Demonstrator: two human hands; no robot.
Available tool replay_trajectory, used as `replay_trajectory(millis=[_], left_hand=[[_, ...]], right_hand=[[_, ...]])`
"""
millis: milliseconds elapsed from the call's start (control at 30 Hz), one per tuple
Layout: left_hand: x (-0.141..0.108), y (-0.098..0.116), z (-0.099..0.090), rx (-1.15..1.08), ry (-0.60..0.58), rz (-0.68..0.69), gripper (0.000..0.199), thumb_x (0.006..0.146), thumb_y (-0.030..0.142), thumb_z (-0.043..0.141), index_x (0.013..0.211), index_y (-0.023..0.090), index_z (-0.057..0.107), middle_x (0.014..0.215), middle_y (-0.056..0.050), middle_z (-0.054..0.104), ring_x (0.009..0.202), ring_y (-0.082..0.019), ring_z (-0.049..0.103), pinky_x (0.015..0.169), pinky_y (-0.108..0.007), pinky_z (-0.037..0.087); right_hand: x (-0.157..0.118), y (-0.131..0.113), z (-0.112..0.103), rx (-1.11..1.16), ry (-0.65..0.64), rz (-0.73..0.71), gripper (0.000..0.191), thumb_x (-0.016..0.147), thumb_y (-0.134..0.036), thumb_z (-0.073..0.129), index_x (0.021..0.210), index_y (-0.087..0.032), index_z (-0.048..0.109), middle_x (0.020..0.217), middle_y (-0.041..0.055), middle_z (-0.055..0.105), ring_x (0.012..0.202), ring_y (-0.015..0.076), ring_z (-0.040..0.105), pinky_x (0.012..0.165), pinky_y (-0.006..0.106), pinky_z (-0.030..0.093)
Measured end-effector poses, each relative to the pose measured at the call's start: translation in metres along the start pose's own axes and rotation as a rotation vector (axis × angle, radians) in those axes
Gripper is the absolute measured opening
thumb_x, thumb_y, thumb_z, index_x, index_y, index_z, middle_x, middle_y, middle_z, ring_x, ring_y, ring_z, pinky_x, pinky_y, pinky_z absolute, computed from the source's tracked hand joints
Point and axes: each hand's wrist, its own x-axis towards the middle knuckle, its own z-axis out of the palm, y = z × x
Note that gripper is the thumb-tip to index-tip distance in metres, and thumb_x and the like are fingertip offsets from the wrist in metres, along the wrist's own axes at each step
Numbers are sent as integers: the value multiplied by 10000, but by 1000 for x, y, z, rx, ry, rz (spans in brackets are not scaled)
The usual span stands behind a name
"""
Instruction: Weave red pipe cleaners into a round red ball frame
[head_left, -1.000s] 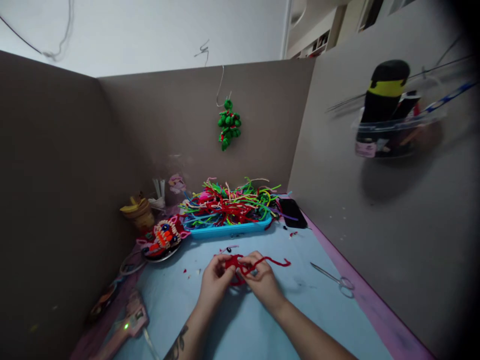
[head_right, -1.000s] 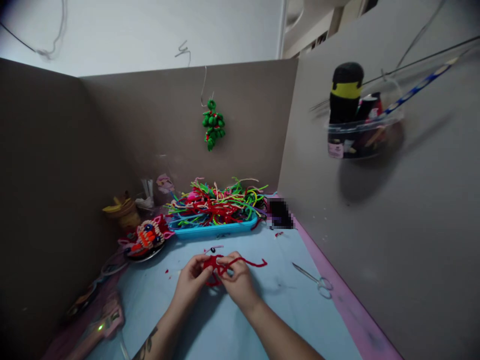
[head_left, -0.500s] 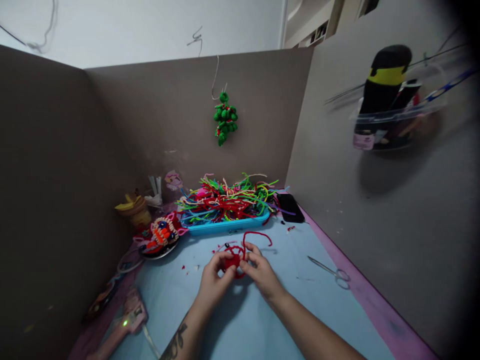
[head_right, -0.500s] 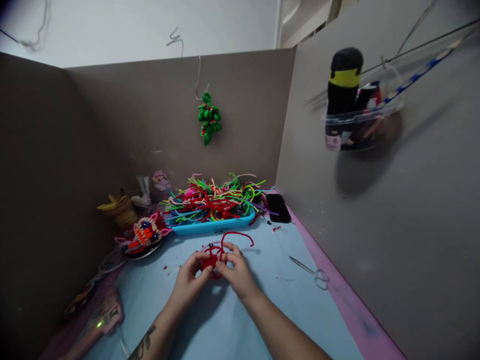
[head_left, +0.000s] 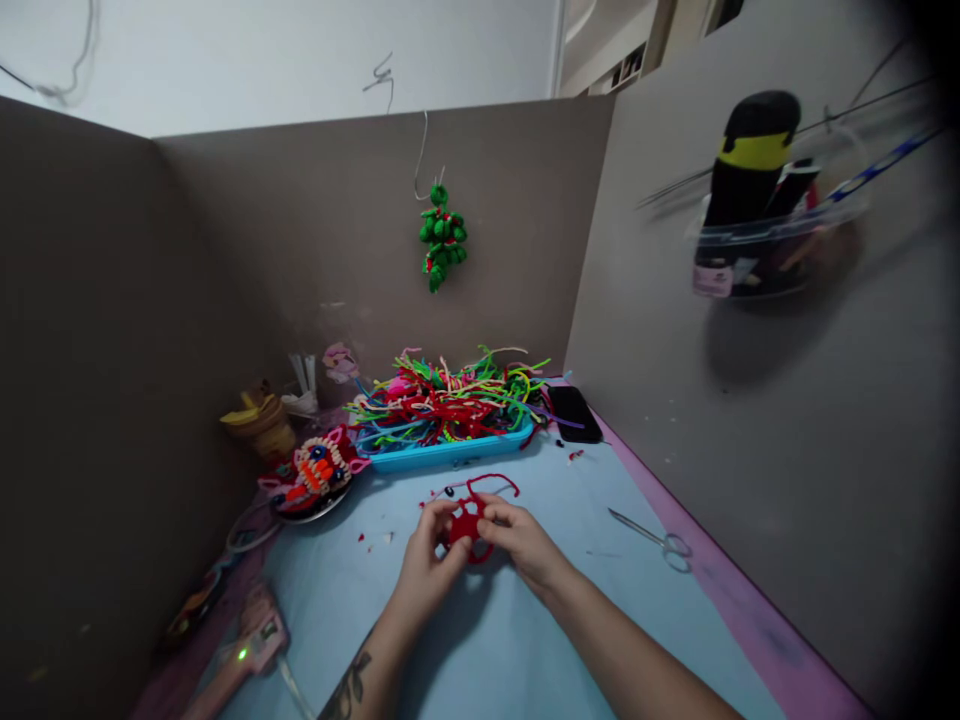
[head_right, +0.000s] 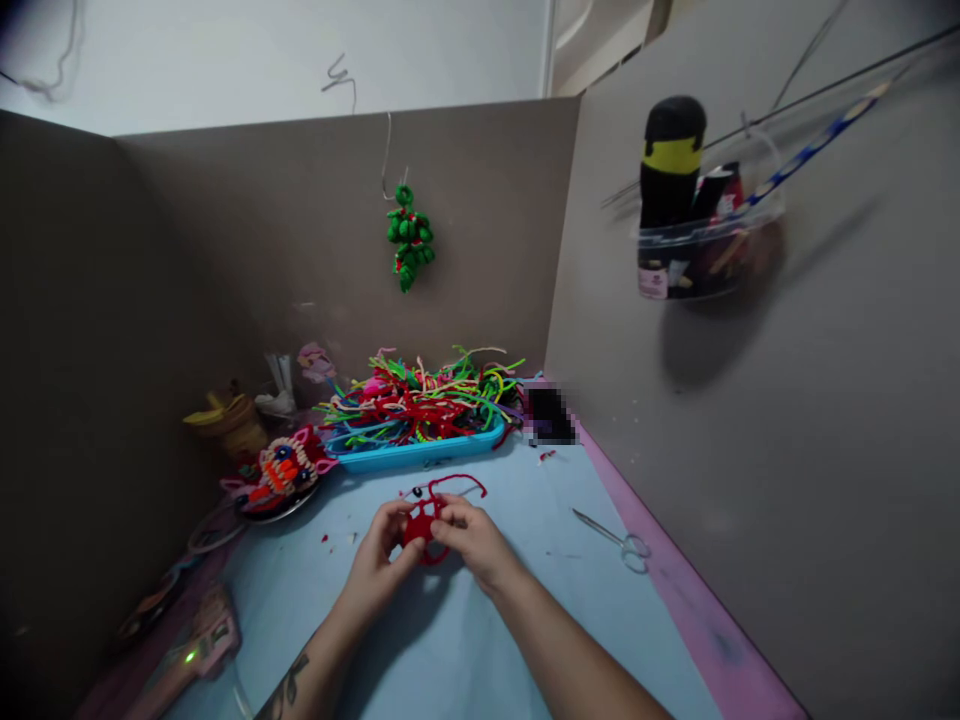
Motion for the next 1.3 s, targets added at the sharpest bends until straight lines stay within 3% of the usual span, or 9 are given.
replay_trajectory(millis=[167, 333, 467, 633, 800, 900, 1033, 1200, 1300], left_hand=[[0, -1, -1, -12, -26, -33, 349, 802, 268, 608, 1117, 206, 473, 771, 23, 546, 702, -149, 499, 672, -273, 409], [1, 3, -1, -72, -58, -48, 349, 794, 294, 633, 1090, 208, 470, 736, 37, 522, 677, -138, 491, 650, -262, 400], [0, 6, -3, -125, -122, -68, 317, 801, 332, 645, 1031, 213, 462, 718, 43, 518, 652, -129, 499, 629, -255, 396], [0, 3, -5, -119, -181, -70, 343, 831, 325, 619, 1112, 219, 455, 749, 22, 575, 678, -145, 557, 650, -272, 432], [4, 7, -7, 149, 105, 127, 255, 796, 285, 639, 1032, 206, 586, 984, -74, 654, 937, -226, 604, 845, -363, 456], [4, 13, -8, 305, 287, 199, 88, 798, 300, 625, 808, 212, 622, 819, -45, 648, 810, -217, 594, 752, -336, 459], [3, 15, -5, 328, 257, 169, 142, 819, 308, 598, 718, 212, 625, 702, -21, 630, 670, -187, 569, 651, -300, 444], [4, 11, 0, 130, 336, -14, 276, 754, 385, 665, 943, 189, 622, 799, -44, 675, 706, -194, 612, 619, -289, 450], [6, 11, 2, -79, 255, -128, 425, 737, 463, 681, 1037, 179, 578, 660, 8, 638, 632, -172, 604, 592, -269, 437]], right_hand=[[3, 7, -5, -17, 49, -47, 390, 599, -481, 817, 720, -218, 556, 774, -12, 584, 776, 196, 556, 753, 320, 437], [3, 4, -5, -56, 37, -43, 480, 594, -497, 812, 953, -219, 654, 1043, 57, 608, 1002, 253, 566, 837, 352, 452], [1, -2, -6, -91, -41, -9, 399, 572, -527, 815, 735, -181, 701, 1255, 110, 550, 1234, 324, 462, 969, 410, 388], [-1, -8, -6, -31, -121, 81, 379, 534, -498, 845, 595, -167, 671, 1305, 115, 548, 1217, 339, 491, 1035, 446, 305], [3, -4, -5, 29, -8, 4, 406, 531, -528, 844, 577, -172, 654, 1225, 104, 599, 1192, 321, 494, 1034, 434, 313], [7, 2, -6, 84, 77, -33, 438, 544, -564, 827, 577, -171, 636, 1011, 93, 660, 1072, 298, 549, 989, 425, 366], [10, 5, -8, 118, 103, -50, 458, 558, -588, 811, 578, -177, 610, 843, 66, 644, 957, 271, 573, 946, 428, 401], [4, -1, -3, 70, 70, -71, 456, 544, -563, 832, 555, -169, 604, 1048, 98, 596, 1103, 299, 511, 1029, 464, 312], [1, -3, 0, 12, 63, -92, 460, 539, -588, 823, 595, -172, 634, 1098, 98, 559, 1159, 311, 472, 1062, 481, 258]])
